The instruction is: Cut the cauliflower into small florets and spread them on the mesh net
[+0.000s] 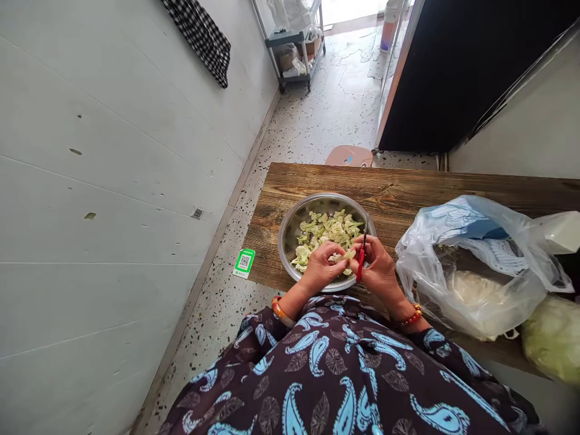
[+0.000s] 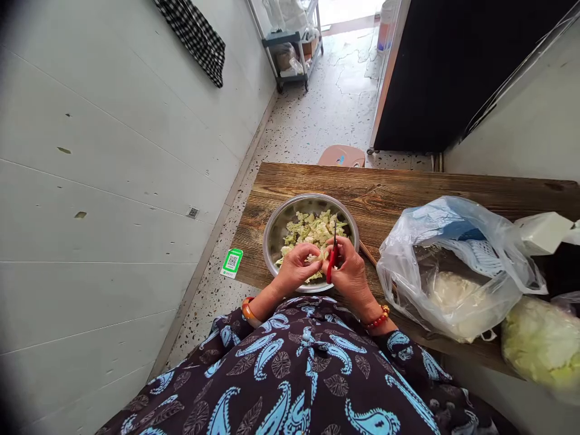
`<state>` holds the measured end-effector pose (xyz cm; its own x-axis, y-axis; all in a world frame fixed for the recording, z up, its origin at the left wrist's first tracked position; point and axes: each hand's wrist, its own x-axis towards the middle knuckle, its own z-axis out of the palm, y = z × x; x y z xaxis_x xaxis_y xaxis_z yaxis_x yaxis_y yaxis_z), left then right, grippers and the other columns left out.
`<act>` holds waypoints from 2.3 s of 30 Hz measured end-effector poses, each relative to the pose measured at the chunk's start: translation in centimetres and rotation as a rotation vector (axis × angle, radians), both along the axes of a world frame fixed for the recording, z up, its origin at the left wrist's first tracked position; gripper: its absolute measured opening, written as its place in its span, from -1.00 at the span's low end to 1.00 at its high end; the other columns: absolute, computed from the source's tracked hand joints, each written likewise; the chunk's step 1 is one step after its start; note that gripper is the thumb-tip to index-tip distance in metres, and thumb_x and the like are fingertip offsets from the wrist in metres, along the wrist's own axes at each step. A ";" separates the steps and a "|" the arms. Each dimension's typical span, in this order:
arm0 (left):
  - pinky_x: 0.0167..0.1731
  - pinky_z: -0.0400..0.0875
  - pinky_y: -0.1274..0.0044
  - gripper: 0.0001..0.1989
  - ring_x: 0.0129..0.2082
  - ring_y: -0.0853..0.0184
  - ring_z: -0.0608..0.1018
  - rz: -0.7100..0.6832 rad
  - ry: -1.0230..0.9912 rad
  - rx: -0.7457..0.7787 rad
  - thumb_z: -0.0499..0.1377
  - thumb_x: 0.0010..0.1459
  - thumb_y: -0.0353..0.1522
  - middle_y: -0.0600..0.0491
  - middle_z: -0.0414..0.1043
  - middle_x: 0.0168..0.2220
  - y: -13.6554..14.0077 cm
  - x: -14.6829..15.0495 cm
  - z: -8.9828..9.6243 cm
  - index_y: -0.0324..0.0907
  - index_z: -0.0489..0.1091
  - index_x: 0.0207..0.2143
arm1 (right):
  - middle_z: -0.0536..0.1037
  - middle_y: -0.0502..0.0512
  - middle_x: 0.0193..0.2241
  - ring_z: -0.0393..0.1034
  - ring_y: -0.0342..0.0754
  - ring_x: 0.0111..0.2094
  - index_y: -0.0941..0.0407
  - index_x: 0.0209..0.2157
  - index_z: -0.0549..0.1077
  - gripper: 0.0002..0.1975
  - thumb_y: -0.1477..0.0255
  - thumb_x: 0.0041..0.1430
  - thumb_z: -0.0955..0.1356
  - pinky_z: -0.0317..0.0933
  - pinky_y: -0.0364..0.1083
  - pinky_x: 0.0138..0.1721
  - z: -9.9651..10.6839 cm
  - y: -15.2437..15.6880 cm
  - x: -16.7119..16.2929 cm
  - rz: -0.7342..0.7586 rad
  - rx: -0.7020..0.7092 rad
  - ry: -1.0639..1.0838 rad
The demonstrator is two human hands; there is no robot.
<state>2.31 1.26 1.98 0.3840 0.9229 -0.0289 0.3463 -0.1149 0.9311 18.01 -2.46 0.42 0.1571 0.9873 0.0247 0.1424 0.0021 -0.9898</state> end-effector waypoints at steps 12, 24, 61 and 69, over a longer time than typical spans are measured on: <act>-0.35 0.32 0.50 -0.83 -0.39 0.36 0.40 -0.054 0.048 0.075 0.27 0.16 -0.26 0.03 0.40 -0.38 0.5 -0.8 0.8 -0.17 0.43 -0.37 | 0.57 0.02 -0.30 0.49 -0.07 -0.38 0.02 -0.02 0.32 -0.63 0.45 0.12 0.38 0.38 -0.09 -0.28 -0.3 -0.4 -0.1 0.045 0.049 -0.126; -0.28 0.30 0.47 -0.96 -0.38 0.33 0.40 -0.079 0.084 0.180 0.22 0.15 -0.38 0.04 0.44 -0.40 0.9 -0.9 0.8 -0.16 0.45 -0.32 | 0.57 0.03 -0.30 0.49 -0.05 -0.36 0.02 -0.03 0.32 -0.63 0.43 0.11 0.39 0.39 -0.06 -0.24 0.1 -0.4 -0.9 0.044 0.012 -0.158; -0.41 0.46 0.54 -0.69 -0.54 0.48 0.50 0.649 -0.434 -0.467 0.38 -0.14 -0.30 0.16 0.39 -0.47 3.6 -6.7 -2.7 -0.24 0.39 -0.38 | 0.62 0.07 -0.21 0.54 -0.03 -0.31 0.01 -0.05 0.34 -0.47 0.25 -0.04 0.53 0.45 -0.02 -0.29 -3.2 2.3 0.7 -0.122 -0.287 0.448; -0.26 0.52 0.48 -0.68 -0.46 0.45 0.55 0.634 -0.477 -0.462 0.39 -0.14 -0.31 0.13 0.43 -0.43 6.3 -5.6 -5.1 -0.22 0.36 -0.37 | 0.62 0.04 -0.33 0.55 -0.05 -0.41 0.06 -0.08 0.35 -0.44 0.19 -0.08 0.54 0.42 -0.09 -0.43 -7.2 2.3 1.3 -0.169 -0.347 0.403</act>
